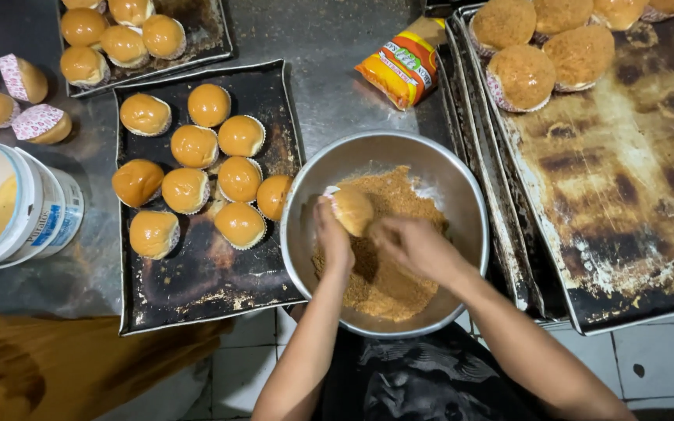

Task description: Coating glazed buns with crumbs and arranging them on a baking tray.

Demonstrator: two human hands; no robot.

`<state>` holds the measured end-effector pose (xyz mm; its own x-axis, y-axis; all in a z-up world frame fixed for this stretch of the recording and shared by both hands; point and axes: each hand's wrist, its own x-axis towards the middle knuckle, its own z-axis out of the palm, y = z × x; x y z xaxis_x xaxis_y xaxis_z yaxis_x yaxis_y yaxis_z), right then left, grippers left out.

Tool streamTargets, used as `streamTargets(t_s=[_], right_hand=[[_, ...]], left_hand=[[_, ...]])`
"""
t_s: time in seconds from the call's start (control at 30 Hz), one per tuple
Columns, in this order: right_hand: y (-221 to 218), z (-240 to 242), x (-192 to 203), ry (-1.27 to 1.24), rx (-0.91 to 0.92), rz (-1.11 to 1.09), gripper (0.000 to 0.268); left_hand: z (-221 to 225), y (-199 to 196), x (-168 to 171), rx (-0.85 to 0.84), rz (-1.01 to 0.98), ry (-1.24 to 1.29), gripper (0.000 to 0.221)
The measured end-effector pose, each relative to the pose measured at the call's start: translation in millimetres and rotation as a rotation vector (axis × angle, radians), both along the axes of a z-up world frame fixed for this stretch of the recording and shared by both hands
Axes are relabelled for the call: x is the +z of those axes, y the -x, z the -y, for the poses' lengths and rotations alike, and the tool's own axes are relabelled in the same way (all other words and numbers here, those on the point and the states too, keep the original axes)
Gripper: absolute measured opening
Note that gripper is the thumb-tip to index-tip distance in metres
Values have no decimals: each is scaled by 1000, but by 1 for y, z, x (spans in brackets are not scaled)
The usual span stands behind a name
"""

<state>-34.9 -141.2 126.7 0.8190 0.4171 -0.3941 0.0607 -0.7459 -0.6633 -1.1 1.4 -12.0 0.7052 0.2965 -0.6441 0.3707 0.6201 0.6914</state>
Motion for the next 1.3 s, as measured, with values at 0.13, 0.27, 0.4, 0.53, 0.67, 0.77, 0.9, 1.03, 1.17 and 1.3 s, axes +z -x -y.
streamTargets(t_s=[0.13,0.27,0.4,0.53,0.67,0.77,0.9,1.03,1.17,1.3], right_hand=[[-26,1,-7,-188,-179,249,29],[-31,18,-13,-202,-249,407,22],[-37,43,-67,-82,-261,373,35],[-25,49,-55,-43,-207,328,46],[-15,47,-25,-95,-232,208,49],[-15,46,-7,-125,-243,178,55],[-13,46,-15,-180,-221,177,80],[-10,33,-30,-556,-253,67,123],[-21,38,-49,-658,-388,-50,138],[-18,28,-32,-594,-431,-22,141]], left_hand=[[15,14,40,-175,-14,-289,76],[8,8,25,-163,48,-285,81],[-4,3,0,71,109,225,66],[-4,15,11,-137,150,-58,54],[-6,3,26,-327,385,-458,49],[-15,-7,17,-370,523,-775,44],[-10,-1,45,-477,444,-749,41],[23,6,93,-406,-54,-405,92],[39,14,99,-287,109,-318,58],[46,15,117,-97,-81,-83,66]])
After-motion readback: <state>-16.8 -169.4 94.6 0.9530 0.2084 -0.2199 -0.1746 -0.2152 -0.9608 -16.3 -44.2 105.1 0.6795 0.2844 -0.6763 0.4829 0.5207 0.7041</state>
